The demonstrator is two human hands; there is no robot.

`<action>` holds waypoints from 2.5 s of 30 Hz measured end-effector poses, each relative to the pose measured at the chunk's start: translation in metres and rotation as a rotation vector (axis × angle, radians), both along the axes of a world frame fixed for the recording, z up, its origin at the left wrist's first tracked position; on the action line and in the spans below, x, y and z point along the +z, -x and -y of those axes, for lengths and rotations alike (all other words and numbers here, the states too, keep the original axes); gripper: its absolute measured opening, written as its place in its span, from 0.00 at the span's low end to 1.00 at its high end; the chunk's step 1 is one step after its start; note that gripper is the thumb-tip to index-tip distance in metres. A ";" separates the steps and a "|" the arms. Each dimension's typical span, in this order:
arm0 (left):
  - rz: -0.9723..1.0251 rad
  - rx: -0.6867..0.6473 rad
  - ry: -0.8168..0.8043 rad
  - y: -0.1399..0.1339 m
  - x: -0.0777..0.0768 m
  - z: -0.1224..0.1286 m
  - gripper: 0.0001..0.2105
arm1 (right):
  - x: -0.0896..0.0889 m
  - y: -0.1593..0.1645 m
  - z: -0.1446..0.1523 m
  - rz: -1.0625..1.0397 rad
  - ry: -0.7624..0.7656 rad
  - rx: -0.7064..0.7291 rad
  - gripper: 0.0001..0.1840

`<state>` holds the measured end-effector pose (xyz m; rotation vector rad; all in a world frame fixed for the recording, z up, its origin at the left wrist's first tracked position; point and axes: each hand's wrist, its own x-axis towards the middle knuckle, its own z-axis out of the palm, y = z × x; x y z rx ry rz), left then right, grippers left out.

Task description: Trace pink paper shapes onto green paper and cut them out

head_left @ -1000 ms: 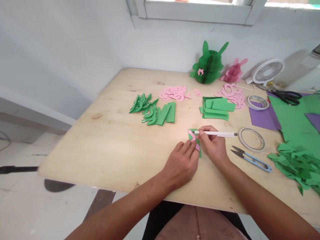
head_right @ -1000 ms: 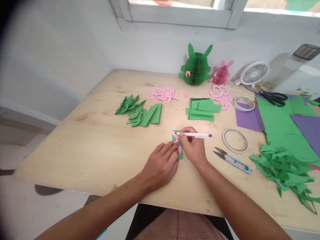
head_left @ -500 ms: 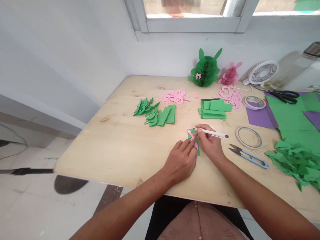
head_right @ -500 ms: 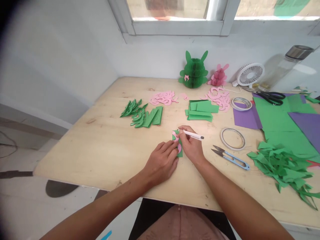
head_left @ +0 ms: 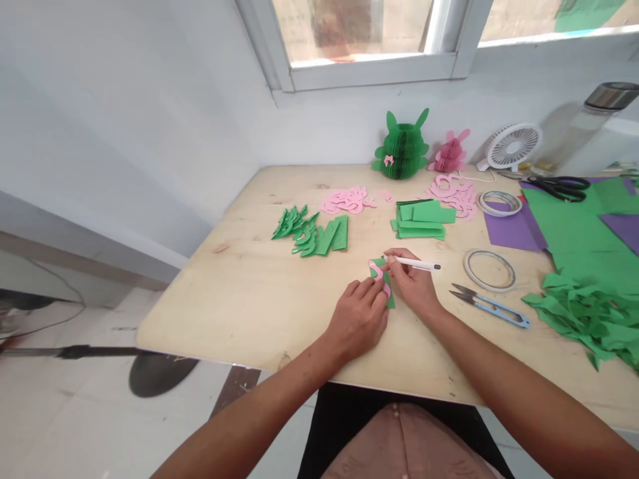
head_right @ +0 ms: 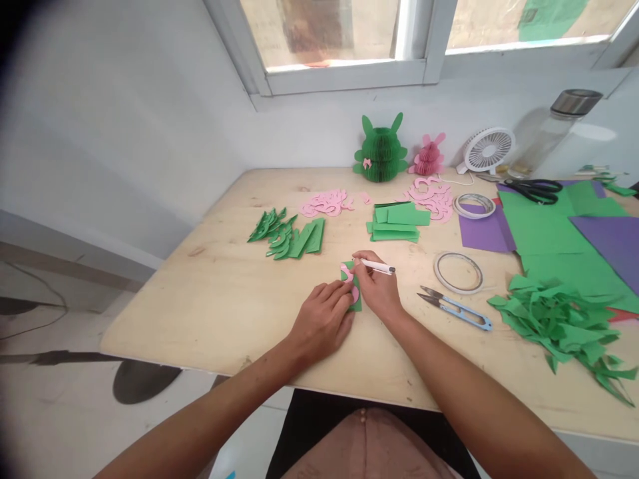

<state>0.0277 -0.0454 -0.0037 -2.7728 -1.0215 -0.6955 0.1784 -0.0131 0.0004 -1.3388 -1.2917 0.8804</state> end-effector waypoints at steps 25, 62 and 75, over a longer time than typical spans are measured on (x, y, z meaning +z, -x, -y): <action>0.119 0.027 0.266 0.005 0.007 -0.006 0.11 | -0.002 -0.006 0.011 0.419 -0.159 0.114 0.13; 0.138 0.072 0.329 0.004 0.005 -0.006 0.16 | -0.010 -0.019 0.037 0.762 -0.256 0.214 0.16; 0.362 0.040 0.505 0.022 0.009 -0.020 0.20 | -0.012 -0.020 0.035 0.815 -0.311 0.210 0.14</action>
